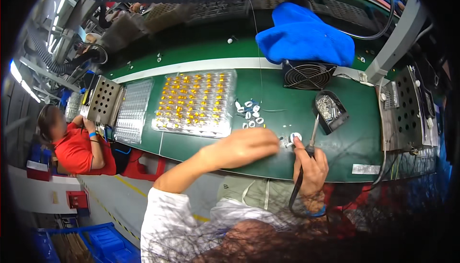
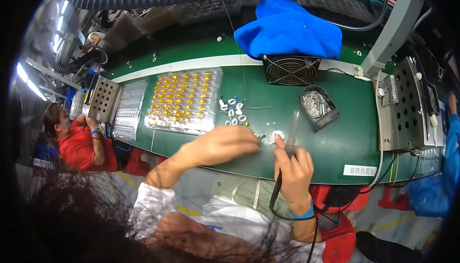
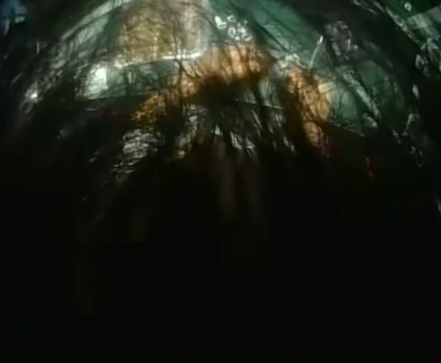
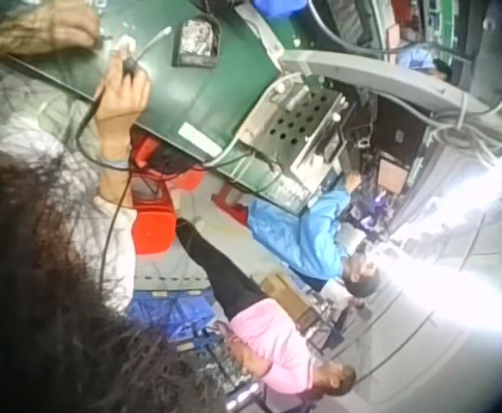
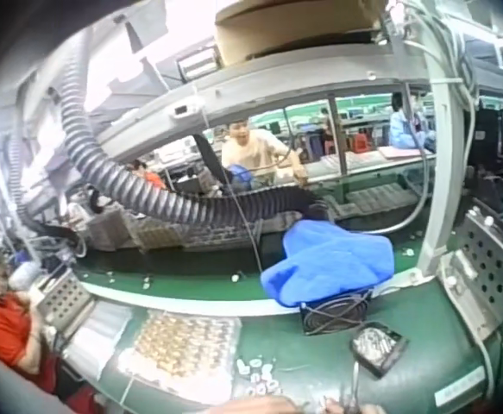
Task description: Soldering small electronic components onto white circular bases at a factory workstation.
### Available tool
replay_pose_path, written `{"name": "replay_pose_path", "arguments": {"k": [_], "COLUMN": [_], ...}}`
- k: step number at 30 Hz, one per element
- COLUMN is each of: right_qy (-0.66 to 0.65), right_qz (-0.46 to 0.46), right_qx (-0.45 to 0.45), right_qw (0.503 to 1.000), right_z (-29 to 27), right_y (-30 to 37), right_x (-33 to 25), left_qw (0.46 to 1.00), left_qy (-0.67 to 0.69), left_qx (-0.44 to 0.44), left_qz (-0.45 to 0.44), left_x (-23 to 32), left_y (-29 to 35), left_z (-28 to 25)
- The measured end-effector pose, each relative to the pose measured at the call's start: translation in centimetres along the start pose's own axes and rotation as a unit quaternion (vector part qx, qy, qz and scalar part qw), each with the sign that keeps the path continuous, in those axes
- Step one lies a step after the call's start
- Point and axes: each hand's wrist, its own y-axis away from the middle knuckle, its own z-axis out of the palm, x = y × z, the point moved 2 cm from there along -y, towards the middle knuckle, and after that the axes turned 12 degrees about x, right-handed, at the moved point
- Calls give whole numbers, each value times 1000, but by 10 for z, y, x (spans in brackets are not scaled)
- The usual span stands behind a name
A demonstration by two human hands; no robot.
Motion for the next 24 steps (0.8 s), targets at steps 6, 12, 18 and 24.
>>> {"name": "replay_pose_path", "arguments": {"k": [6, 12, 18, 24], "right_qy": [-121, -109, -143, -219], "right_qz": [37, 38, 60, 52], "right_qx": [36, 30, 36, 101], "right_qw": [991, 993, 987, 969], "right_z": [3, -2, -2, -6], "right_y": [0, 2, 6, 3], "right_x": [8, 9, 12, 12], "left_qw": [920, 920, 911, 853], "left_qy": [-257, -256, -225, 221], "left_qx": [127, 58, 150, 274], "left_qz": [-267, -290, -310, -386], "left_x": [-55, -81, -75, -60], "left_y": [70, 89, 84, 42], "left_z": [-128, -134, -131, -66]}}
